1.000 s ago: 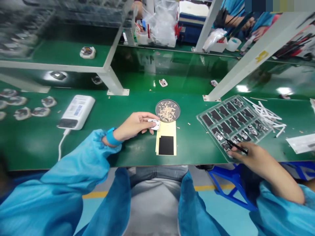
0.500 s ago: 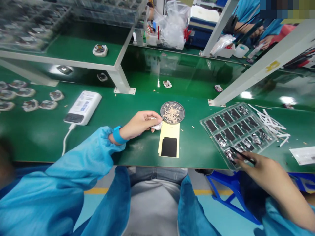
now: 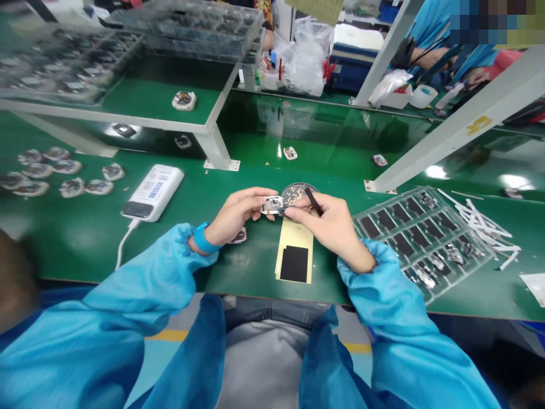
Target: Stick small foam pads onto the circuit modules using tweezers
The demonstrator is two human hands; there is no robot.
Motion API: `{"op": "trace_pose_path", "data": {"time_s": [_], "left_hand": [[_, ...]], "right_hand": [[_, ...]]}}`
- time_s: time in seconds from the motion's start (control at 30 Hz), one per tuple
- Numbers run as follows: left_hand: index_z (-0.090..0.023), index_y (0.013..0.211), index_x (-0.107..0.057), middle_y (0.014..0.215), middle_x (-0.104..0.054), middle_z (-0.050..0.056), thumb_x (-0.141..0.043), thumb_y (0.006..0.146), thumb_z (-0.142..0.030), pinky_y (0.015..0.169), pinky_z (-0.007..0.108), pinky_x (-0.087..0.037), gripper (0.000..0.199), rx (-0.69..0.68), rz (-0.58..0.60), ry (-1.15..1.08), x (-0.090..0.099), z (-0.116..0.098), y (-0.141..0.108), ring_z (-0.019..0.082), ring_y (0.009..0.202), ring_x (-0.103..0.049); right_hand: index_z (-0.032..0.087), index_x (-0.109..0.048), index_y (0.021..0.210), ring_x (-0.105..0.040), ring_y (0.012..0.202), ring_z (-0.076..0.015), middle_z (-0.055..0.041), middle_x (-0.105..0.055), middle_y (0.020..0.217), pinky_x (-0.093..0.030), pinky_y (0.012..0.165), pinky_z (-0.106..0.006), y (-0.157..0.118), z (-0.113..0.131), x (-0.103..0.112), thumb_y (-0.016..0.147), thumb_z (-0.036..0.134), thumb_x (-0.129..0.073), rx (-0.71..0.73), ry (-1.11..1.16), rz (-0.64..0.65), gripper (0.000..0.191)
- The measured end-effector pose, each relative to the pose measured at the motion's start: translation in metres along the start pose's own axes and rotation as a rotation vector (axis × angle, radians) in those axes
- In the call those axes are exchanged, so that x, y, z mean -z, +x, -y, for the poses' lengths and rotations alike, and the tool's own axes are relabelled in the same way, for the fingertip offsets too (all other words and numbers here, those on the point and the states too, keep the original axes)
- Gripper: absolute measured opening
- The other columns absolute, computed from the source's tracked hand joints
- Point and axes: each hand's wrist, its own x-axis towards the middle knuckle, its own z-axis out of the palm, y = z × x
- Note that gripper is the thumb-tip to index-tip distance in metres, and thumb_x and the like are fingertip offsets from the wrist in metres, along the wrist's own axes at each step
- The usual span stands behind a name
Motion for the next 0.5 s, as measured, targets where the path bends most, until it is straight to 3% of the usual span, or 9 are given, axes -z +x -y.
{"op": "trace_pose_path", "data": {"time_s": [0.13,0.23,0.37,0.5], "left_hand": [[-0.009,0.120,-0.071,0.101,-0.077,0.009,-0.067,0.078,-0.022,0.072,0.024,-0.050,0.044,-0.037,-0.010,-0.011,-0.001,-0.001,-0.001,0.016,0.087,-0.070],[-0.009,0.124,-0.068,0.122,-0.073,0.011,-0.067,0.072,-0.014,0.091,0.028,-0.052,0.052,-0.066,0.036,-0.032,-0.005,0.004,-0.003,0.020,0.106,-0.069],[-0.010,0.133,-0.064,0.125,-0.071,0.011,-0.062,0.075,-0.010,0.088,0.029,-0.052,0.058,-0.074,0.055,0.136,-0.011,0.007,-0.008,0.021,0.109,-0.067],[-0.014,0.134,-0.065,0.119,-0.072,0.009,-0.062,0.077,-0.010,0.079,0.028,-0.051,0.057,-0.108,0.033,0.271,-0.014,0.005,-0.012,0.019,0.097,-0.066]], "right_hand": [[0.018,-0.079,0.089,-0.069,0.075,-0.0171,-0.0045,-0.077,0.085,-0.054,0.072,-0.030,0.005,-0.018,-0.015,0.082,0.044,-0.079,-0.107,0.198,0.117,0.028],[0.018,-0.077,0.084,-0.066,0.069,-0.0139,-0.0029,-0.074,0.075,-0.052,0.067,-0.027,-0.001,-0.028,-0.023,0.082,0.045,-0.080,-0.215,0.328,0.086,0.028],[0.017,-0.074,0.079,-0.060,0.060,-0.0119,-0.0033,-0.071,0.072,-0.045,0.053,-0.023,-0.005,-0.029,-0.031,0.079,0.048,-0.080,-0.291,0.399,0.068,0.032],[0.017,-0.071,0.075,-0.054,0.055,-0.0098,-0.0028,-0.070,0.071,-0.040,0.050,-0.023,-0.005,-0.027,-0.032,0.079,0.050,-0.080,-0.304,0.396,0.039,0.034]]}}
